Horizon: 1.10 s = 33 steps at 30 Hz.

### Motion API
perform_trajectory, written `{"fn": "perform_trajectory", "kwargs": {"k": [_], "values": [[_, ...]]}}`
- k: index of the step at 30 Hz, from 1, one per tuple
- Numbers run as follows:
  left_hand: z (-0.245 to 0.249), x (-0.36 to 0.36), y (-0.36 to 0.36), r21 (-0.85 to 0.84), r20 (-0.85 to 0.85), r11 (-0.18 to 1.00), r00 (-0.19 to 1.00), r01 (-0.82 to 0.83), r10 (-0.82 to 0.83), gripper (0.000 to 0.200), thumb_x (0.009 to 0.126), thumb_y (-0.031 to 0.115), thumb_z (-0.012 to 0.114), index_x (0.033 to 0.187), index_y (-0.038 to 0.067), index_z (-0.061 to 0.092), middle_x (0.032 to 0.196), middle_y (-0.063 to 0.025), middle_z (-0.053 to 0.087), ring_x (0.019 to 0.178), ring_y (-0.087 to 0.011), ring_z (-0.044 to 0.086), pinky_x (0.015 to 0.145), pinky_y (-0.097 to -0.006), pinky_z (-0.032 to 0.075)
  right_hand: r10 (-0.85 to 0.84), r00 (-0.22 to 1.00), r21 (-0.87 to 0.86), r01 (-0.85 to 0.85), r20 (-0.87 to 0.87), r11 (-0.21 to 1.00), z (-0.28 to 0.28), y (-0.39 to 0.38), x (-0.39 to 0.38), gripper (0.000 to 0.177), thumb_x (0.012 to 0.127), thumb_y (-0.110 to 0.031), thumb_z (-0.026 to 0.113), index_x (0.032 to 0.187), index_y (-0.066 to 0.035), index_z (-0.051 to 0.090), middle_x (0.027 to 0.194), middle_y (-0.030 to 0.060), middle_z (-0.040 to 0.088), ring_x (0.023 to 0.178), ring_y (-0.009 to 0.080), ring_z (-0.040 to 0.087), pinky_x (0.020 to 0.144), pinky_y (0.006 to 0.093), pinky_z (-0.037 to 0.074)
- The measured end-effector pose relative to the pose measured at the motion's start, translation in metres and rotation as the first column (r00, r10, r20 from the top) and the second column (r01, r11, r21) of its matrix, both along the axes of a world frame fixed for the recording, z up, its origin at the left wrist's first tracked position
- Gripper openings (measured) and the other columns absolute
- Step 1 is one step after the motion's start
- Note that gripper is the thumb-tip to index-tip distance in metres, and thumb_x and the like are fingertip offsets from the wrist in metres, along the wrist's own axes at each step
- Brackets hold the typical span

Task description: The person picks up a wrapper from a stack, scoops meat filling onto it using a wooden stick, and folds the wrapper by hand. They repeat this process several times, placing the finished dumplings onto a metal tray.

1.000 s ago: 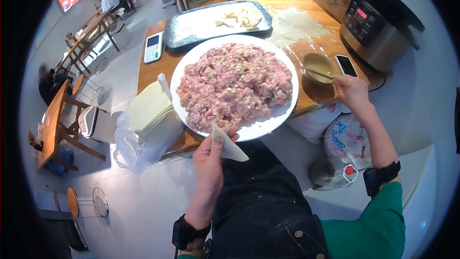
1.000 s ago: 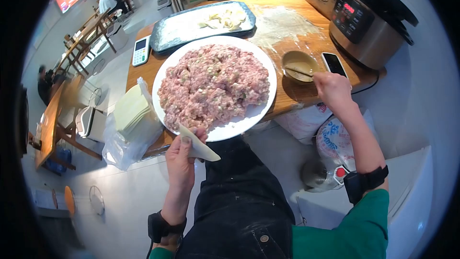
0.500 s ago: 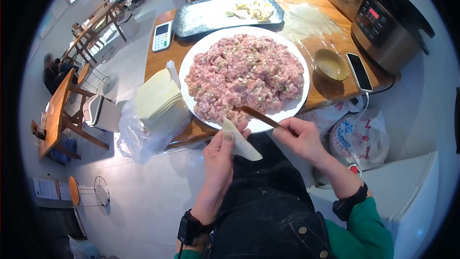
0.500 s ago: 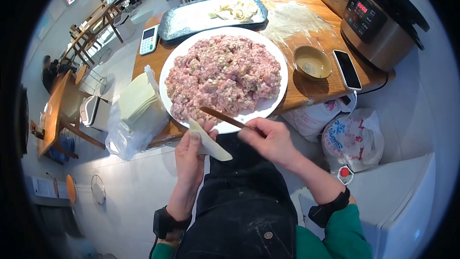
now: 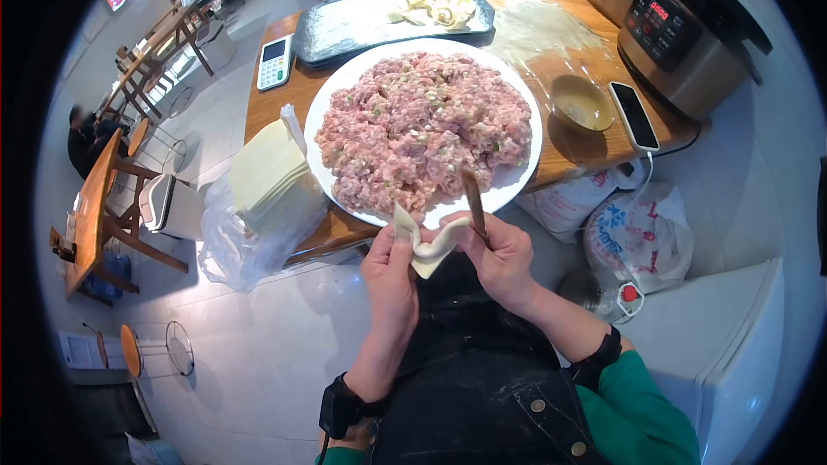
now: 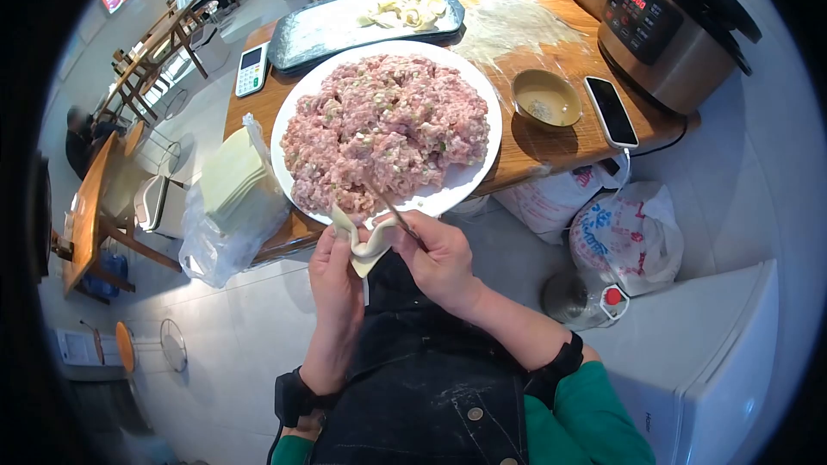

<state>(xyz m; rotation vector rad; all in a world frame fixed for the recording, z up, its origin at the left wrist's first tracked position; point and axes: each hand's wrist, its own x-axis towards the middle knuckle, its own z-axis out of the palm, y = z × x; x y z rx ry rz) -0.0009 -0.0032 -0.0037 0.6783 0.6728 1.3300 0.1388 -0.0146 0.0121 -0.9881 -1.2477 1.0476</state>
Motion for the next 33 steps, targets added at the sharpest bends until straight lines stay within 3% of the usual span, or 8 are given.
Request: {"fn": "perform_trajectory", "kwargs": {"k": [3,5,9,13,19,21,24,33], "values": [[0.006,0.000,0.001,0.136,-0.438,0.988,0.889,-0.079,0.131,0.015,0.088,0.007,0.051,0.095,-0.001,0.062,0.081,-0.0084,0.062,0.075,-0.0184,0.060,0.070,-0.0262,0.047,0.013,0.937,0.395,-0.160,0.349,0.905,0.012,0.018,0.016,0.025,0.078,0.000,0.060,0.103,-0.002,0.060,0.081,0.0078,0.063,0.068,0.0175,0.059,0.063,0.0264,0.047],[0.007,-0.009,0.007,0.571,-0.723,0.814,0.538,0.111,0.434,0.016,0.080,0.003,0.058,0.096,0.001,0.062,0.083,-0.0107,0.062,0.075,-0.0219,0.061,0.068,-0.0274,0.047,-0.094,0.874,0.488,-0.174,0.476,0.856,0.022,0.024,0.021,0.032,0.067,0.001,0.066,0.099,-0.001,0.062,0.071,0.0097,0.061,0.063,0.0207,0.061,0.057,0.0273,0.046],[0.019,-0.010,0.015,0.648,-0.762,0.683,0.270,0.338,0.589,0.024,0.073,0.002,0.061,0.097,0.004,0.063,0.085,-0.0125,0.062,0.077,-0.0277,0.060,0.068,-0.0329,0.049,-0.248,0.673,0.539,-0.263,0.696,0.800,0.028,0.032,0.028,0.017,0.066,-0.003,0.066,0.083,-0.006,0.063,0.060,0.0084,0.057,0.053,0.0227,0.058,0.049,0.0304,0.045],[0.036,-0.015,0.025,0.676,-0.735,0.649,0.263,0.350,0.624,0.031,0.071,-0.001,0.062,0.101,0.007,0.064,0.091,-0.0128,0.062,0.081,-0.0270,0.061,0.067,-0.0337,0.049,-0.135,0.631,0.363,-0.247,0.764,0.899,0.042,0.053,0.027,0.015,0.068,-0.013,0.067,0.066,-0.008,0.052,0.058,0.0105,0.056,0.056,0.0258,0.060,0.050,0.0354,0.047],[0.072,-0.084,0.075,0.828,-0.550,0.522,0.119,0.204,0.826,0.036,0.070,-0.004,0.063,0.104,0.008,0.064,0.101,-0.0118,0.062,0.091,-0.0241,0.060,0.076,-0.0348,0.048,-0.237,0.967,0.104,0.228,0.092,0.968,0.106,0.147,0.045,0.031,0.085,-0.031,0.059,0.096,-0.002,0.059,0.067,-0.0018,0.057,0.059,0.0047,0.049,0.056,0.0235,0.040],[0.081,-0.109,0.087,0.762,-0.606,0.620,-0.130,0.190,0.785,0.025,0.069,0.000,0.067,0.093,0.008,0.066,0.093,-0.0075,0.062,0.086,-0.0224,0.060,0.071,-0.0337,0.048,-0.257,0.959,0.116,0.243,0.122,0.963,0.107,0.143,0.046,0.032,0.087,-0.032,0.057,0.098,-0.003,0.059,0.073,-0.0006,0.058,0.060,0.0046,0.049,0.057,0.0228,0.040],[0.090,-0.123,0.097,0.661,-0.641,0.675,-0.222,0.329,0.735,0.016,0.068,0.005,0.069,0.083,0.009,0.066,0.085,-0.0034,0.061,0.079,-0.0216,0.060,0.067,-0.0314,0.048,-0.049,0.971,-0.048,0.062,0.235,0.997,0.090,0.106,0.037,0.040,0.090,-0.029,0.052,0.120,-0.002,0.050,0.081,0.0022,0.063,0.059,0.0055,0.049,0.055,0.0209,0.042],[0.094,-0.126,0.110,0.576,-0.672,0.717,-0.272,0.393,0.689,0.008,0.069,0.008,0.066,0.075,0.010,0.060,0.075,-0.0040,0.058,0.069,-0.0217,0.059,0.059,-0.0327,0.047,0.207,0.938,-0.220,-0.147,0.280,0.964,0.015,0.021,0.064,0.030,0.093,-0.010,0.046,0.120,0.001,0.052,0.085,0.0034,0.065,0.057,0.0034,0.047,0.053,0.0168,0.039]]}}
